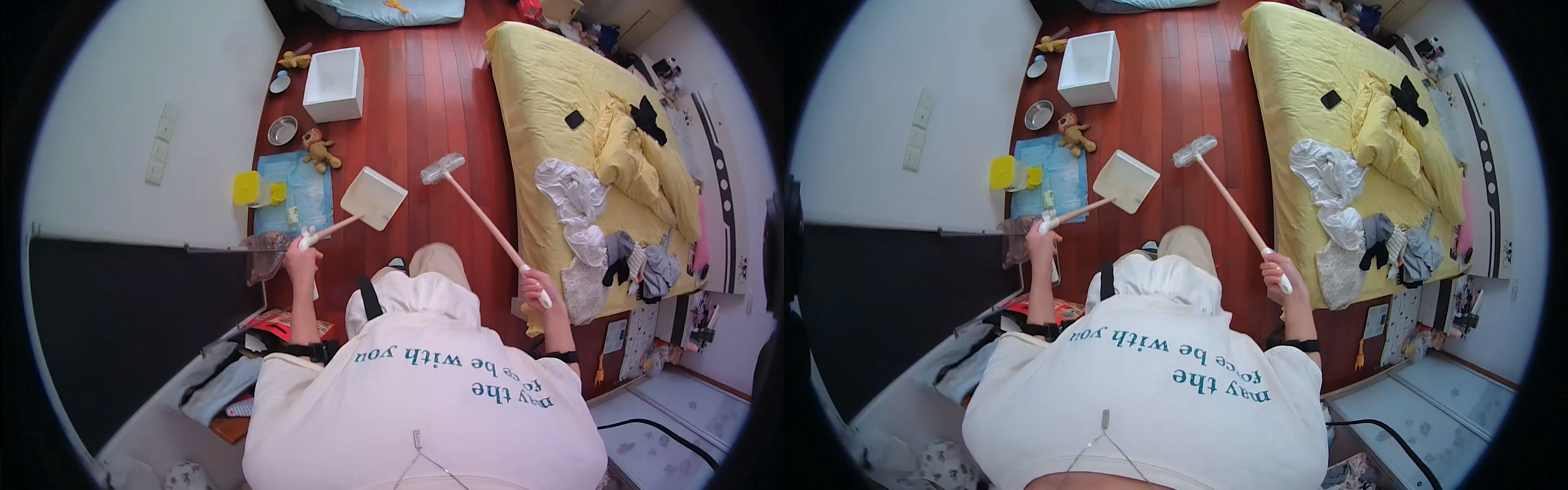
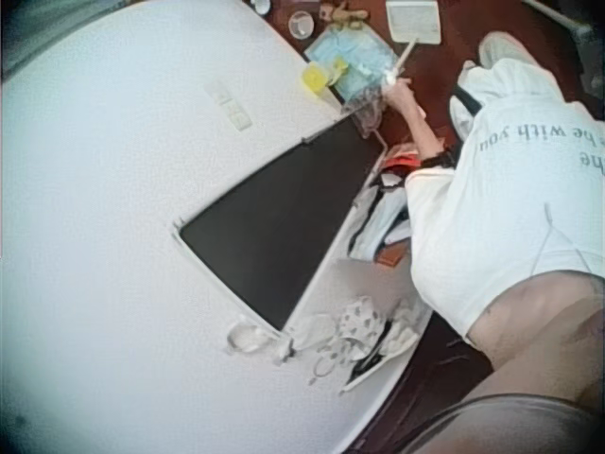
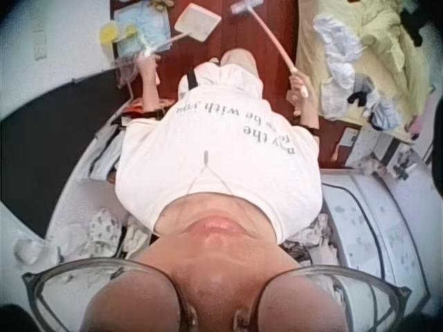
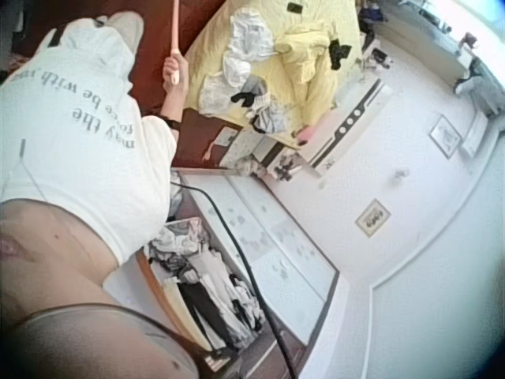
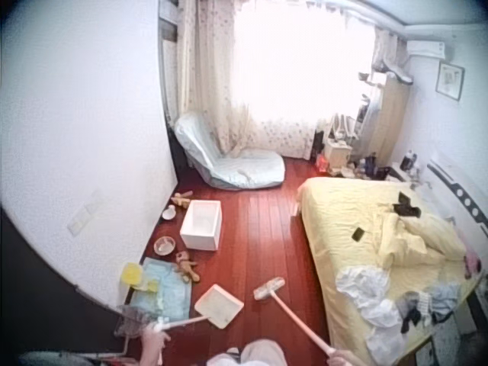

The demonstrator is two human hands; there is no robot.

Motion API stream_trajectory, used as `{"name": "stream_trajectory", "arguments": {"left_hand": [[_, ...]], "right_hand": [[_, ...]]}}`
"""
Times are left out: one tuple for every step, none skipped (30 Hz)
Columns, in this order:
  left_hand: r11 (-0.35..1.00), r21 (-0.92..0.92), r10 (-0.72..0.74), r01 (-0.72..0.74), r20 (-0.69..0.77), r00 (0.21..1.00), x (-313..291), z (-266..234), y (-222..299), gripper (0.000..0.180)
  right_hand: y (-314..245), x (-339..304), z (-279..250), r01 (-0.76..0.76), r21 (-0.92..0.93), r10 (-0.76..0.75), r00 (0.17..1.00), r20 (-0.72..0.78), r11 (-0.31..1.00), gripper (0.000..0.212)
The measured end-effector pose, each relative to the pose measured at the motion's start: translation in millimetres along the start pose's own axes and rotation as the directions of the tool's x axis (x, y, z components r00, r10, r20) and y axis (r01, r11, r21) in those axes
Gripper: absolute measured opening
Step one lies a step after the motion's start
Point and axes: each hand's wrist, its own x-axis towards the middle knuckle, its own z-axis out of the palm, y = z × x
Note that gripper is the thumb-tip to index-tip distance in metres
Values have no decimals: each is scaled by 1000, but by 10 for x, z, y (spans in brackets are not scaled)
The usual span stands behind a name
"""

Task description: The person sweeps a cluttered bedroom floor using a broom and dustpan, gathering debris into the dustpan. They then pick up a plastic bag and wipe the floor with a tissue.

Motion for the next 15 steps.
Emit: {"name": "stream_trajectory", "arguments": {"left_hand": [[998,-60,-16,18,20,1000,207,118,160,46],[998,-67,-16,18,36,999,412,252,319,47],[988,-148,-27,37,66,997,637,401,483,47],[977,-207,-28,47,95,995,860,554,633,47],[962,-271,13,19,119,993,1084,717,781,48],[948,-313,-23,63,128,991,1326,908,948,46],[928,-366,-21,69,133,991,1558,1099,1123,44],[908,-414,-6,63,138,990,1810,1309,1331,43],[894,-441,-14,77,146,989,2024,1502,1538,35],[888,-454,-10,70,133,991,2210,1668,1765,31],[864,-497,-21,83,130,991,2379,1825,2013,31],[861,-495,-68,116,114,991,2548,1973,2266,31],[849,-517,-51,109,125,991,2698,2106,2502,31],[868,-476,-93,139,120,988,2849,2224,2741,31],[874,-469,-74,127,130,989,2985,2350,2963,33]], "right_hand": [[-114,45,124,23,-22,-23,1000,-8,999,8],[-218,100,229,46,18,-45,999,-13,999,7],[-348,162,334,60,66,-60,998,-4,996,7],[-482,229,426,50,134,-56,998,43,990,7],[-634,313,524,61,177,-71,996,50,982,6],[-797,430,634,83,203,-92,995,36,976,6],[-964,540,749,91,233,-106,993,52,968,6],[-1171,651,892,104,261,-127,989,72,960,7],[-1412,764,1062,59,306,-107,984,143,950,10],[-1676,866,1274,54,299,-101,984,144,953,12],[-1952,966,1523,87,264,-115,989,91,961,12],[-2237,1063,1785,70,255,-97,991,97,964,12],[-2512,1153,2045,73,213,-107,982,153,974,12],[-2806,1245,2326,108,168,-127,987,104,980,12],[-3101,1355,2613,112,146,-125,989,78,983,12]]}}
